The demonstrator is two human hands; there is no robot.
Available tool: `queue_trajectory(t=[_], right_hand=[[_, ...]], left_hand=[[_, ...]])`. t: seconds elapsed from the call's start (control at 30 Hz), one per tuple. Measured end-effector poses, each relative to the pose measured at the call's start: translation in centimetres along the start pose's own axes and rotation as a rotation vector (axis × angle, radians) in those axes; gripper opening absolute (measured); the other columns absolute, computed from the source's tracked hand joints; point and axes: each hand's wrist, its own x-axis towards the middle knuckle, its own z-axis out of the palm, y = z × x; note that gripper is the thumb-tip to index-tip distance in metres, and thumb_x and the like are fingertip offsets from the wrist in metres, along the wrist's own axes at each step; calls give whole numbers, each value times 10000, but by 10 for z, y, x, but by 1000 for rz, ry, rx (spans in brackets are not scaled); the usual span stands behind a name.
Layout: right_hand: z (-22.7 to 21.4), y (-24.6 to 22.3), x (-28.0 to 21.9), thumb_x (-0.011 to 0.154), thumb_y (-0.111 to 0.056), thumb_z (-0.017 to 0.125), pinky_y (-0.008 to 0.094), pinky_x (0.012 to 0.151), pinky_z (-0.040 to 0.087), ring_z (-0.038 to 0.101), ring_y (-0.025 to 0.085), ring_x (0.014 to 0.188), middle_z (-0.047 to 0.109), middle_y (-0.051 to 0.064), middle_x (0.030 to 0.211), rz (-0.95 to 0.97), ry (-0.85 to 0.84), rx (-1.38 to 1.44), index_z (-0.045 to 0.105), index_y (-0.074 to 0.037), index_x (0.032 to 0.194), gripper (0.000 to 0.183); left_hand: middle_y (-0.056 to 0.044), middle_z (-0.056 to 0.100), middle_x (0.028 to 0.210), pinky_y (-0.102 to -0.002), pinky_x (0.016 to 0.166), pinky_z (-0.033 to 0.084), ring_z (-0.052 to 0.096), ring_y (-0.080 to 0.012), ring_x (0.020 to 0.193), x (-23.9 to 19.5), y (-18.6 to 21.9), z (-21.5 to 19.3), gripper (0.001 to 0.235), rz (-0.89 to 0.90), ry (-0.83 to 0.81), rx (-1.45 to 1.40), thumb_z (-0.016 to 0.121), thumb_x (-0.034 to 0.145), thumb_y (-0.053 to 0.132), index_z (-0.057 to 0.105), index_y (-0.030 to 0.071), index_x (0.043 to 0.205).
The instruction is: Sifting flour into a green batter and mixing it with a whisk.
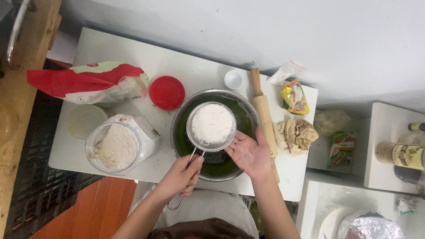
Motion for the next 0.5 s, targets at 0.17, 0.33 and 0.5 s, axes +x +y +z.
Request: queue_trajectory(t=[0.17,0.33,0.5], right_hand=[[24,-4,4,1060,-617,171,436,1234,278,432,348,1430,479,274,1515,-144,136,-18,380,155,1478,903],[23,25,20,1080,-565,213,438,1255,259,411,329,1468,455,242,1556,-265,-11,-10,378,102,1524,818],[8,58,15,1088,-432,223,494,1245,262,409,357,1441,482,205,1535,-170,37,313,450,-12,1501,631]], left_hand=[[11,331,479,-301,285,205,229,-91,297,-11,14,1,393,-77,-27,-129,488,1060,374,433,75,810],[15,335,486,-298,290,206,241,-87,312,-7,4,13,388,-127,-156,62,473,1077,383,438,84,832],[-7,390,495,-322,301,251,290,-116,311,10,-6,12,371,-65,-45,-32,487,1064,357,449,74,828]])
